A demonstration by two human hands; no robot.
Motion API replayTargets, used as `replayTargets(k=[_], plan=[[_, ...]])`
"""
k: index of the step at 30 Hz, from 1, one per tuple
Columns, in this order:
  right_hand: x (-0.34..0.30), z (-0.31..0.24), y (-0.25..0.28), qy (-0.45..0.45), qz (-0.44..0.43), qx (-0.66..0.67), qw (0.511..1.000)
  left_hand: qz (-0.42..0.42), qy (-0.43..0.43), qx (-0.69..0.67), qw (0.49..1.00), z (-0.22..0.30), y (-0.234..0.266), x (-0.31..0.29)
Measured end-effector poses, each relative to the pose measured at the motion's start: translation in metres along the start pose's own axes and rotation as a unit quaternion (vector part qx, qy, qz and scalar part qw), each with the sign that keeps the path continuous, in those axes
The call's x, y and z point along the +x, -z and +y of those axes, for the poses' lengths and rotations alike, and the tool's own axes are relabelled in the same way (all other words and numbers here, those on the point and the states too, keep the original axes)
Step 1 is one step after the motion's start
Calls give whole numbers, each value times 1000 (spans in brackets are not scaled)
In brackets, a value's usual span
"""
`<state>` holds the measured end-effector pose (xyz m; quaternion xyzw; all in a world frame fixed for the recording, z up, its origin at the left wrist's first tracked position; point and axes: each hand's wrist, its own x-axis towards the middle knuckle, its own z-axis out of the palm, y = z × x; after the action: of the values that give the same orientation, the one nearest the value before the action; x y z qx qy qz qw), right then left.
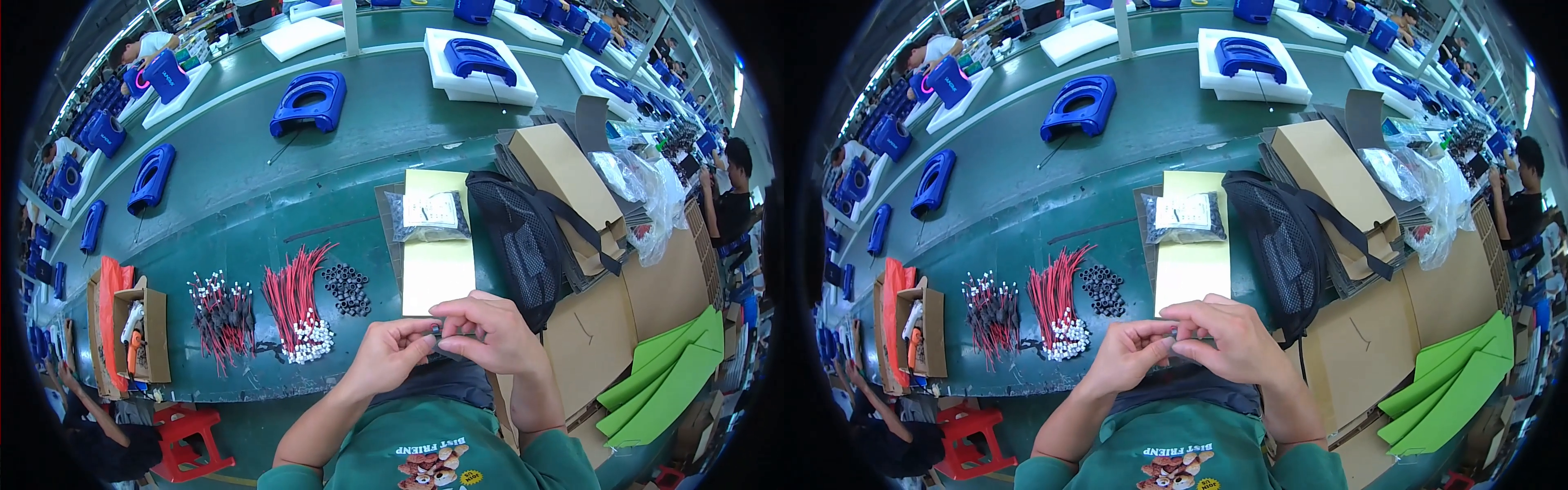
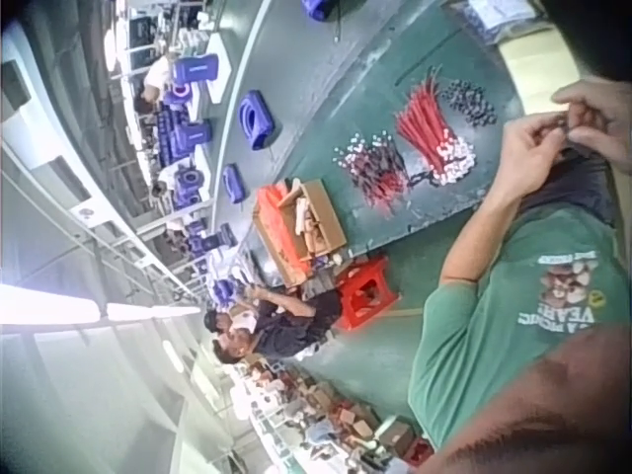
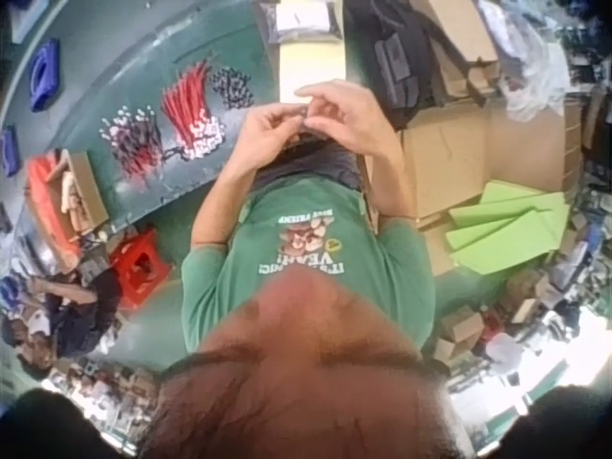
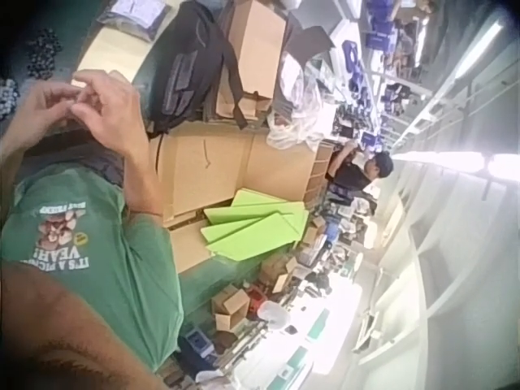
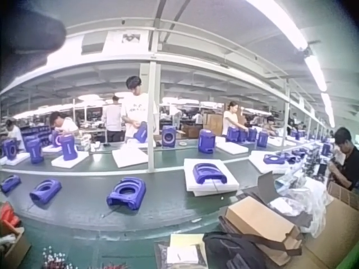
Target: The person assembles small black electronic components onto the ends of red wires by hand at an industrial workbench.
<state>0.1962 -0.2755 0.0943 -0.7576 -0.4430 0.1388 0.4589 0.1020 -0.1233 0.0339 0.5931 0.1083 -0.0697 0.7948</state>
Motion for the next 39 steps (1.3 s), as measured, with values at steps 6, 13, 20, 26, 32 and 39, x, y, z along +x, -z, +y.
replayTargets(k=[6,13,20,26,32,39], plan=[[3,1,-10,11,34,-28,999,-24,-31,-136,990,3,-1,-9],[4,-6,-12,31,0,-68,997,-37,-42,-169,984,-5,7,-8],[-1,-5,-18,34,90,-57,994,-50,-49,-253,965,-22,15,-7],[-20,17,-43,-95,206,200,953,-14,-97,-293,951,-23,8,-4],[-23,21,-45,-115,131,273,946,-48,-63,-359,930,-19,9,-4],[-20,12,-37,-105,93,198,970,-21,-119,-182,976,-17,6,-4]])
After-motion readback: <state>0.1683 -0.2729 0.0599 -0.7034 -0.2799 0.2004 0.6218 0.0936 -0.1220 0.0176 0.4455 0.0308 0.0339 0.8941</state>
